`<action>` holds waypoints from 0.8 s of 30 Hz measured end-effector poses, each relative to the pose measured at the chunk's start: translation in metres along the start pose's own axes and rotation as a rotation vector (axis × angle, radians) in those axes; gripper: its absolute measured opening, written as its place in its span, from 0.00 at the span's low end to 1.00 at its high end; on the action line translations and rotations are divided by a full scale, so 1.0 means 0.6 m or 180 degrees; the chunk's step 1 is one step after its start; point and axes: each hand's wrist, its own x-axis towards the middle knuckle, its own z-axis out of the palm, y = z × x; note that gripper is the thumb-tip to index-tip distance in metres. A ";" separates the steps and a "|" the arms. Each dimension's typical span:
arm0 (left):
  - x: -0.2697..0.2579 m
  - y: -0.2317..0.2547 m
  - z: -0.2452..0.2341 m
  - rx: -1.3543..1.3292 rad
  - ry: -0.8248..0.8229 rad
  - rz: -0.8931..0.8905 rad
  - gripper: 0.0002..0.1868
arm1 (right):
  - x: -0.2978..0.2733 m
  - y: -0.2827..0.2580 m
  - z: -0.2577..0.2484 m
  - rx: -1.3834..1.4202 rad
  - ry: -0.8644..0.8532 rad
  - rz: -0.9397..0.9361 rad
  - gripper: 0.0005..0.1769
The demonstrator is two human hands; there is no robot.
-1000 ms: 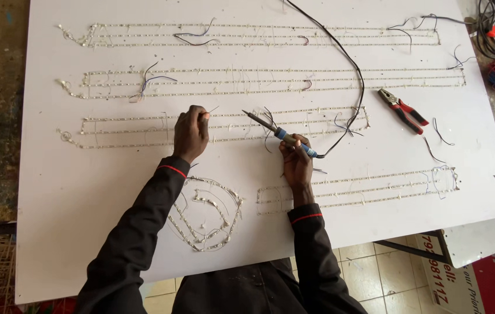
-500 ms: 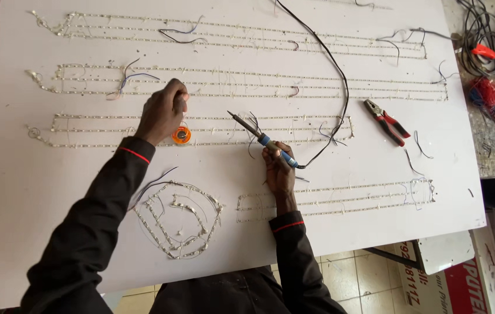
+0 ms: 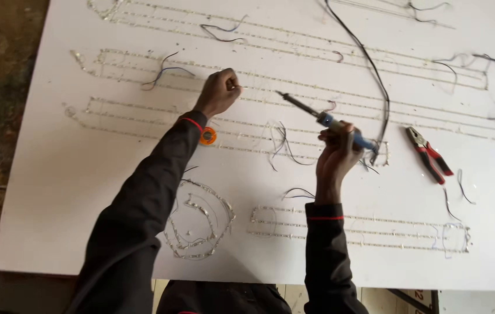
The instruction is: The person uses a soldering iron and solder wire to attach wires to LED strips laid out on a white board. They also use pliers to cut wires and manipulate the LED strips during the process.
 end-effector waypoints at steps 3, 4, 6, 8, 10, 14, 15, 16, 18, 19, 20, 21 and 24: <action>-0.011 -0.005 0.004 -0.0220 0.0131 0.0054 0.08 | 0.069 0.048 0.022 0.0110 0.0179 0.0122 0.19; -0.017 -0.004 -0.001 -0.0184 0.0179 0.0018 0.08 | 0.078 0.056 0.038 0.0126 0.0133 0.0174 0.19; -0.027 0.000 -0.005 -0.0488 0.0268 0.0093 0.06 | 0.098 0.067 0.063 0.0093 0.0059 0.0324 0.22; -0.028 -0.009 -0.006 -0.0633 0.0318 0.0022 0.05 | 0.107 0.084 0.081 0.0039 -0.0109 0.0396 0.21; -0.030 -0.013 -0.004 -0.0805 0.0348 -0.0033 0.05 | 0.109 0.096 0.094 -0.0031 -0.0258 0.0441 0.20; -0.028 -0.007 -0.013 -0.0739 0.0278 0.0071 0.06 | 0.102 0.140 0.098 -0.0242 -0.0252 0.0416 0.21; -0.028 -0.004 -0.011 -0.0725 0.0259 0.0080 0.07 | 0.102 0.156 0.086 -0.0303 -0.0183 0.0391 0.21; -0.029 -0.010 -0.007 -0.0774 0.0197 0.0086 0.07 | 0.092 0.157 0.084 -0.0343 -0.0123 0.0361 0.21; -0.020 -0.026 -0.008 -0.0462 0.0115 0.0192 0.06 | 0.081 0.169 0.094 -0.0562 -0.0192 0.0117 0.20; -0.011 -0.015 -0.009 -0.0488 0.0090 0.0223 0.06 | 0.089 0.165 0.094 -0.0573 -0.0166 0.0079 0.20; -0.016 -0.006 -0.014 -0.0395 0.0092 0.0314 0.06 | 0.083 0.164 0.091 -0.0642 -0.0212 0.0075 0.20; -0.021 0.001 -0.020 -0.0302 0.0095 0.0405 0.06 | 0.078 0.164 0.088 -0.0712 -0.0259 0.0072 0.20; -0.025 0.014 -0.025 -0.0178 0.0106 0.0488 0.07 | 0.078 0.167 0.079 -0.0821 -0.0257 0.0014 0.22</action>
